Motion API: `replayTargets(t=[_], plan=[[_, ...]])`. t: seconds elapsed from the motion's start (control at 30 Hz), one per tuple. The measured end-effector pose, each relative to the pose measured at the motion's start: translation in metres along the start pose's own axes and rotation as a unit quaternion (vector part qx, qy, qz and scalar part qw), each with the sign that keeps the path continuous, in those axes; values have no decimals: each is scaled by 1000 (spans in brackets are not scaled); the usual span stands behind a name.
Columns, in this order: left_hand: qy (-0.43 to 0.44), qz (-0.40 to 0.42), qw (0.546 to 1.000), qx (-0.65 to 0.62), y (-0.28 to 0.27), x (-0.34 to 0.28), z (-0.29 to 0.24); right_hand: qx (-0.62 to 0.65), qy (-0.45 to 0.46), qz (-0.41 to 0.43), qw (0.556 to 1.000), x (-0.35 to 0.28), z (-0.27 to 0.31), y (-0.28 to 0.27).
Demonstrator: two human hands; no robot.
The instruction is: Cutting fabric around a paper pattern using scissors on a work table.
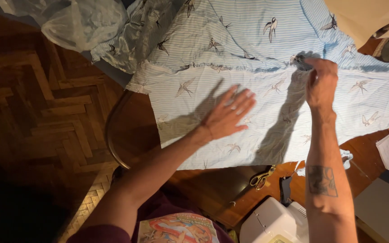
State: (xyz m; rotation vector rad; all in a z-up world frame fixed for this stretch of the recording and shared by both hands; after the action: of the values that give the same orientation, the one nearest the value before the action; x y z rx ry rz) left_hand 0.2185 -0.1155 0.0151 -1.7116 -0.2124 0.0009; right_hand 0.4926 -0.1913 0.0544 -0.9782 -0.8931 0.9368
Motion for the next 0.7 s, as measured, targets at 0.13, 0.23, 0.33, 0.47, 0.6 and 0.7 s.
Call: replayTargets(t=[0.13,0.23,0.33,0.47,0.6,0.7], plan=[[46,24,997,-54,24,4,-32,75,-18,33,996,33,0,20],[45,31,998,-28,22,0,-24,40,13,54,998,41,-23,33],[38,16,999,-34,20,0,-22,5,-32,47,998,51,-10,25],[42,44,998,-24,20,1,-21,-31,-74,10,997,61,-10,27],[40,62,997,-27,24,1,-23,-77,-44,-14,996,65,-30,33],[42,68,997,-17,27,0,-23,-100,-37,-36,994,72,-31,33]])
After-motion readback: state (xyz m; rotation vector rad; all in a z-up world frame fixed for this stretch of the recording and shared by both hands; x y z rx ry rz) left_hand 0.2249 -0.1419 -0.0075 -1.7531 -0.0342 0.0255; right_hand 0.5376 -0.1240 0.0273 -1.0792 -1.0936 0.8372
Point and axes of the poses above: each hand's wrist, its own x-axis towards the middle knuckle, its own y-axis out of the palm, z = x × y, the point moved 7 cm from there along x, towards the middle knuckle, and after that the axes turned 5 degrees about -y, right-handed, at the moved point
